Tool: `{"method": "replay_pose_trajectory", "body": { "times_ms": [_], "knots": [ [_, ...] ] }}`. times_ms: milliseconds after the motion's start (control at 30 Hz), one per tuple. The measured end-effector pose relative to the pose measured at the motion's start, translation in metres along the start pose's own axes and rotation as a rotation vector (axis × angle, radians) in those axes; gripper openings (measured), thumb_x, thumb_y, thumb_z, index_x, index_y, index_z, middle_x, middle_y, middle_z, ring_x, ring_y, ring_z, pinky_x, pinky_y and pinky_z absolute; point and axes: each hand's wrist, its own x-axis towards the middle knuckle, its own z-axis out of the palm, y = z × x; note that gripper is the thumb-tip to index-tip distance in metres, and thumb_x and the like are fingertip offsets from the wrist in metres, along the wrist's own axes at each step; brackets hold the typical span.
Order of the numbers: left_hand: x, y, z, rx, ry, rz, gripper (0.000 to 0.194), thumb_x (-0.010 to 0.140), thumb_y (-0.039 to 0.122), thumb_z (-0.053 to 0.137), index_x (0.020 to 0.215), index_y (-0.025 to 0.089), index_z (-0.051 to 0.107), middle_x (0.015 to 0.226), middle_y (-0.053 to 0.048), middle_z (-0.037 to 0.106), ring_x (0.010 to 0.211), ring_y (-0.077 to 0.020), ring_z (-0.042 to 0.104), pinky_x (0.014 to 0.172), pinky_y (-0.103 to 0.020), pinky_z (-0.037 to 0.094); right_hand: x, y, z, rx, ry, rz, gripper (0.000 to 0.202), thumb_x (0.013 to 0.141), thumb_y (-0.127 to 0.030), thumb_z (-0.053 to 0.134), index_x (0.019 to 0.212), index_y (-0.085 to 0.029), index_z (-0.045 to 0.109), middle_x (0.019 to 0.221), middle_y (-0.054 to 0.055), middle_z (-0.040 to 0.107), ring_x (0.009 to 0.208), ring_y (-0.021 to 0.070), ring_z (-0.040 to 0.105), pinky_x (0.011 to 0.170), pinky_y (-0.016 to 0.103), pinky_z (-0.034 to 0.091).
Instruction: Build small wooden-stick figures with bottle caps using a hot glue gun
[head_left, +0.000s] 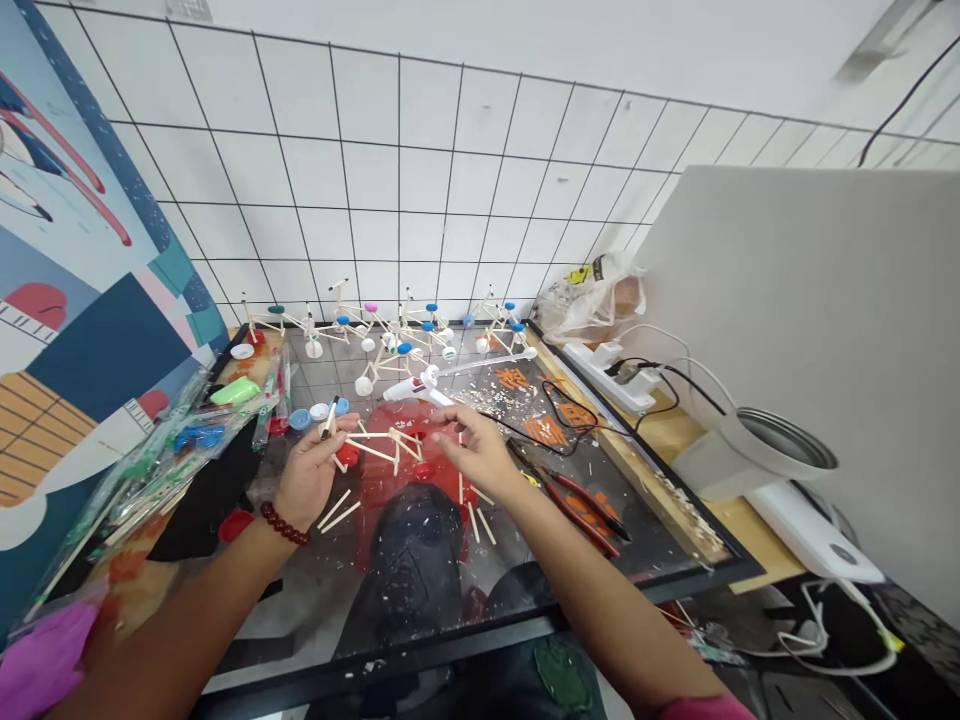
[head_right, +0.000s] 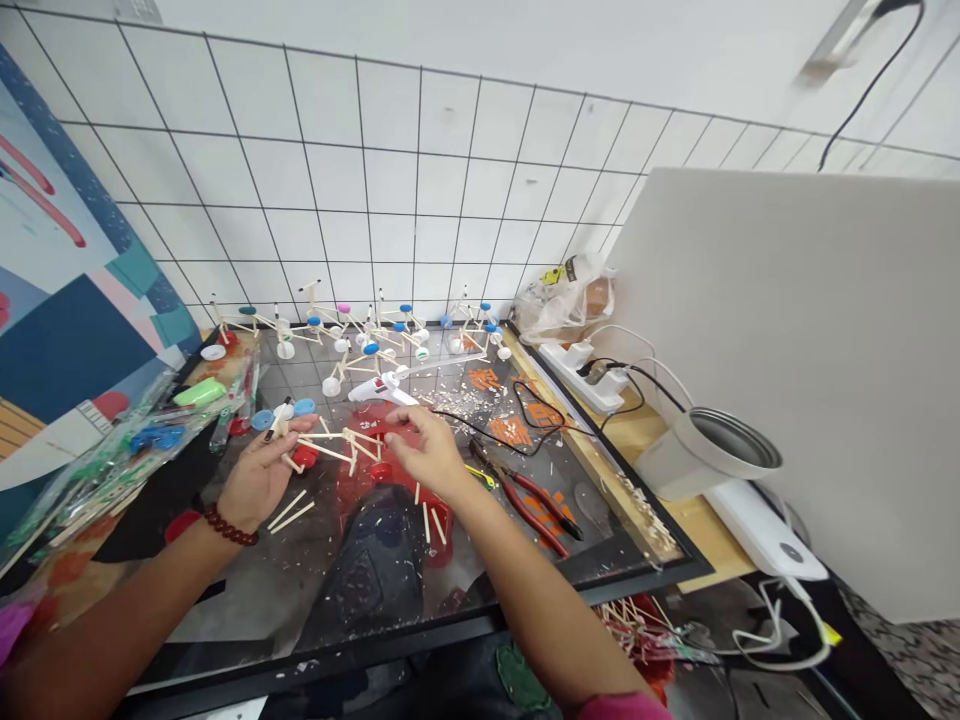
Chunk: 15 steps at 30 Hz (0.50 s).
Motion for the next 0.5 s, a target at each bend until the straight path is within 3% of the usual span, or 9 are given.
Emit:
{"method": "replay_pose_trajectory", "body": {
  "times_ms": [133, 300, 500],
  "knots": [
    [0.001, 0.0, 0.0, -0.007, 0.002, 0.001, 0.018, 0.062, 0.026, 0.081, 0.077, 0.018, 0.078, 0.098, -0.01, 0.076, 0.11, -0.0275, 0.064, 0.103, -0.038, 0.047, -0.004, -0.001, 0.01, 0.053, -0.061, 0.014, 0.025, 0.077, -0.026, 0.069, 0.1, -0.022, 0.06, 0.108, 0.007, 0.07, 0.102, 0.0229, 0.065, 0.094, 0.039, 0.047],
    [0.0, 0.0, 0.0, -0.012, -0.003, -0.001, 0.013, 0.064, 0.025, 0.08, 0.076, 0.02, 0.078, 0.096, -0.007, 0.076, 0.108, -0.0252, 0.065, 0.102, -0.037, 0.048, -0.007, 0.005, 0.017, 0.022, -0.082, -0.067, 0.024, 0.073, -0.023, 0.072, 0.085, -0.024, 0.052, 0.111, 0.007, 0.069, 0.109, 0.0251, 0.062, 0.101, 0.044, 0.042],
    [0.0, -0.001, -0.001, -0.007, 0.02, -0.015, 0.019, 0.064, 0.026, 0.079, 0.082, 0.019, 0.078, 0.101, -0.009, 0.076, 0.11, -0.0249, 0.064, 0.097, -0.034, 0.049, -0.008, 0.009, 0.021, -0.059, -0.097, -0.103, 0.022, 0.073, -0.022, 0.071, 0.087, -0.025, 0.054, 0.108, 0.006, 0.069, 0.106, 0.0249, 0.062, 0.101, 0.044, 0.041]
  ]
}}
